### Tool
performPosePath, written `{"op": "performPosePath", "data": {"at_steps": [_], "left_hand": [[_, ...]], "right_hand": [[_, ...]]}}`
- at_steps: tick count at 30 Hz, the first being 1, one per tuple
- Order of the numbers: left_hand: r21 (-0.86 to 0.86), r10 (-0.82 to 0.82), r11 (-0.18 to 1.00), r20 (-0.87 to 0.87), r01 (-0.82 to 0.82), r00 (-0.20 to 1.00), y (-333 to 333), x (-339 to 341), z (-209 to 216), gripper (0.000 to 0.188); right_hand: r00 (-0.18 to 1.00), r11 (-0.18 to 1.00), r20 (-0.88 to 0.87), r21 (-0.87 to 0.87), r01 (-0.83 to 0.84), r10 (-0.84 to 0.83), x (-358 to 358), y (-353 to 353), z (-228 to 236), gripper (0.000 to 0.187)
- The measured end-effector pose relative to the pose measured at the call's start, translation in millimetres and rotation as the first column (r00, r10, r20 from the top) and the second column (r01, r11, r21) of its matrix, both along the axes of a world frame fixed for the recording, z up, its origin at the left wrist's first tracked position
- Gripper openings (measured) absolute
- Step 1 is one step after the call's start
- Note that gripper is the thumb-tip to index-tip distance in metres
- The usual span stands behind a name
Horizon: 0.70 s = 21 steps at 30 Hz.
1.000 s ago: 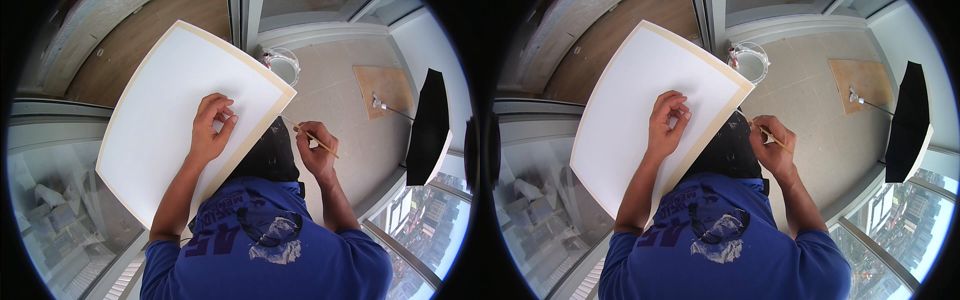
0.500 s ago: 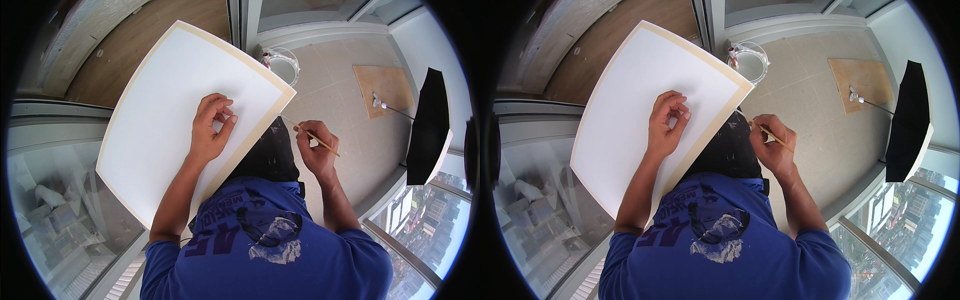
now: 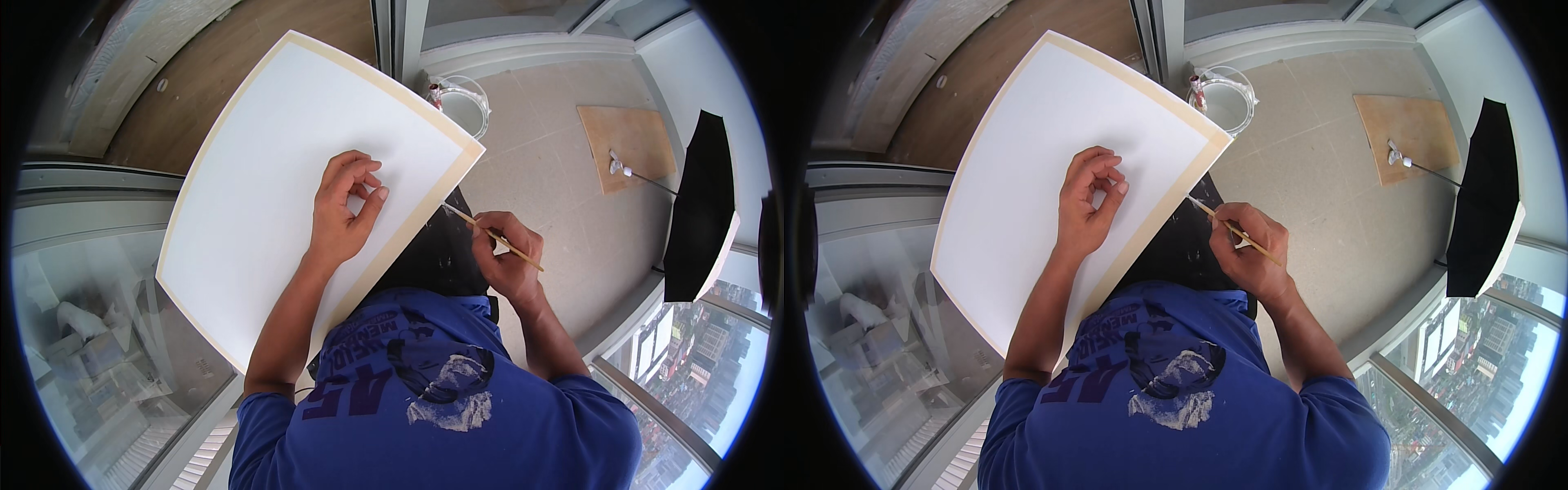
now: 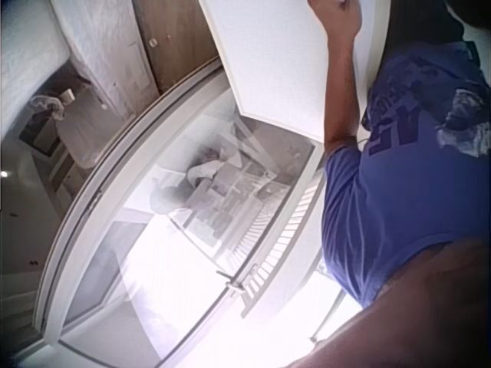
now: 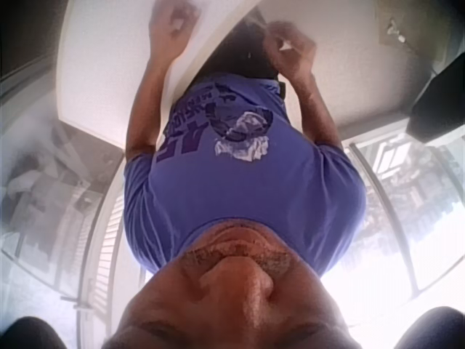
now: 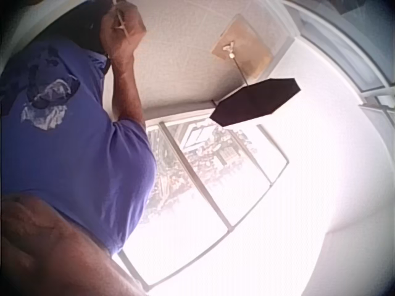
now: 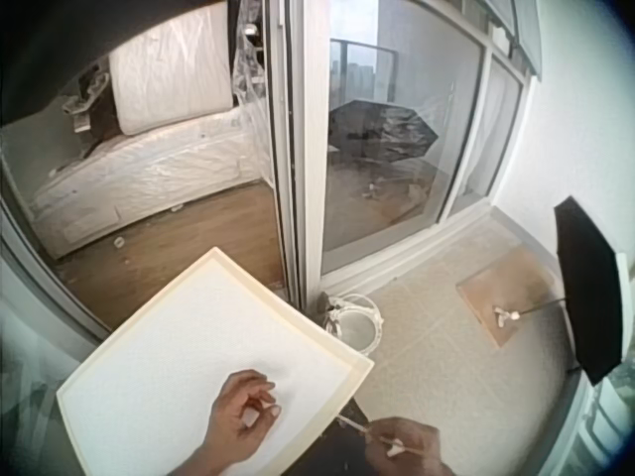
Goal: The person paints the edges and surface of a white board using a brush and white paint from a bucket. They dip the brush into the paint and apply it to the board, rotating the board by hand to reach different sides.
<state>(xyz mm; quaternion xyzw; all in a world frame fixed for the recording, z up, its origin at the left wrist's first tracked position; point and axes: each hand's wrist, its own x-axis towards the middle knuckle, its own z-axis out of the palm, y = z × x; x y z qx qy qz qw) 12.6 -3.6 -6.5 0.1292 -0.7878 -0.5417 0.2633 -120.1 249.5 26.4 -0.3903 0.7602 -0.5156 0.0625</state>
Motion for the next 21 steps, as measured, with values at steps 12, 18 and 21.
{"op": "performPosePath", "data": {"at_steps": [12,18,21], "left_hand": [[-0.011,0.04,0.999,-0.027,-0.04,0.999,1.0,-2.1,-1.1,0.033],[-0.005,0.04,0.999,-0.02,-0.04,0.999,1.4,-2.5,-0.8,0.033],[0.003,0.034,0.999,-0.008,-0.034,0.999,1.4,-2.5,-1.9,0.033]], "right_hand": [[0.999,0.999,0.021,-0.031,0.036,-0.035,-15.2,-0.3,-2.0,0.012],[0.996,0.995,-0.012,-0.053,0.09,-0.091,-29.5,-1.9,-4.3,0.012],[0.995,0.993,0.001,-0.061,0.099,-0.1,-29.2,-1.0,-1.0,0.012]]}}
